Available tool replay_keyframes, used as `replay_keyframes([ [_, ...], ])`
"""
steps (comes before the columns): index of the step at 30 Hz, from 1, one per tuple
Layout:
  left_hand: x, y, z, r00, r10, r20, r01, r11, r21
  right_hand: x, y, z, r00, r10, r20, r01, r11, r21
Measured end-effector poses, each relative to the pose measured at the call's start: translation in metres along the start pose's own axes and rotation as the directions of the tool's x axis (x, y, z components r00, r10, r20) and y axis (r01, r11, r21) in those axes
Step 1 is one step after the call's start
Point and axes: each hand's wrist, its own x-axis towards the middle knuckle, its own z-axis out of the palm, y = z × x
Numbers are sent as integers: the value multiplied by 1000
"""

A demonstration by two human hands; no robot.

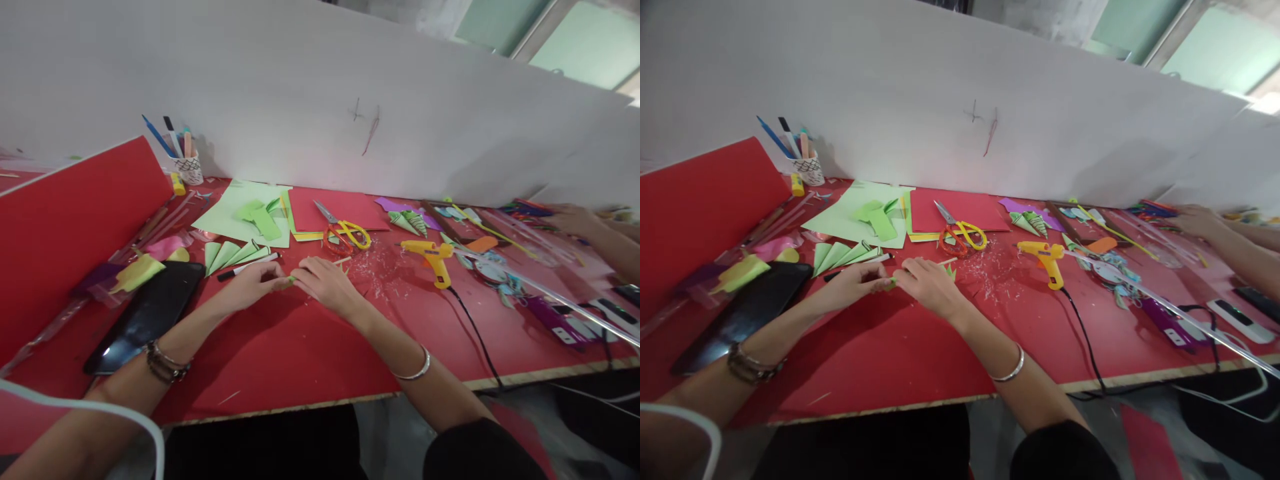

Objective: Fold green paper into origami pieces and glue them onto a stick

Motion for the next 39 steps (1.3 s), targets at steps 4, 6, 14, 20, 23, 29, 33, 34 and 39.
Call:
replay_keyframes([
  [4,-1,-1,2,999,4,40,-4,1000,2,-5,-3,-2,999,-46,-22,45,998,-31],
  [6,-2,-3,2,999,19,48,-20,999,25,-5,-4,-3,995,-91,-31,89,995,-47],
  [14,-7,2,-3,994,97,60,-108,964,244,-8,-13,-3,995,-93,-28,92,995,-48],
  [20,-8,4,1,929,343,137,-333,614,716,-7,-12,-2,997,-61,42,61,998,-8],
  [23,-10,5,5,884,436,169,-363,414,834,-6,-11,-1,997,-44,70,44,999,-7],
  [29,-14,8,7,868,481,122,-314,343,885,-7,-11,1,999,-10,32,11,999,-41],
  [33,-15,10,9,913,404,60,-232,390,891,-6,-11,-2,1000,-14,10,14,996,-83],
  [34,-15,9,9,927,373,31,-204,433,878,-6,-11,-3,1000,-21,5,21,996,-92],
  [39,-12,1,8,981,104,-163,3,835,550,-7,-8,-8,993,-110,-52,104,989,-109],
])
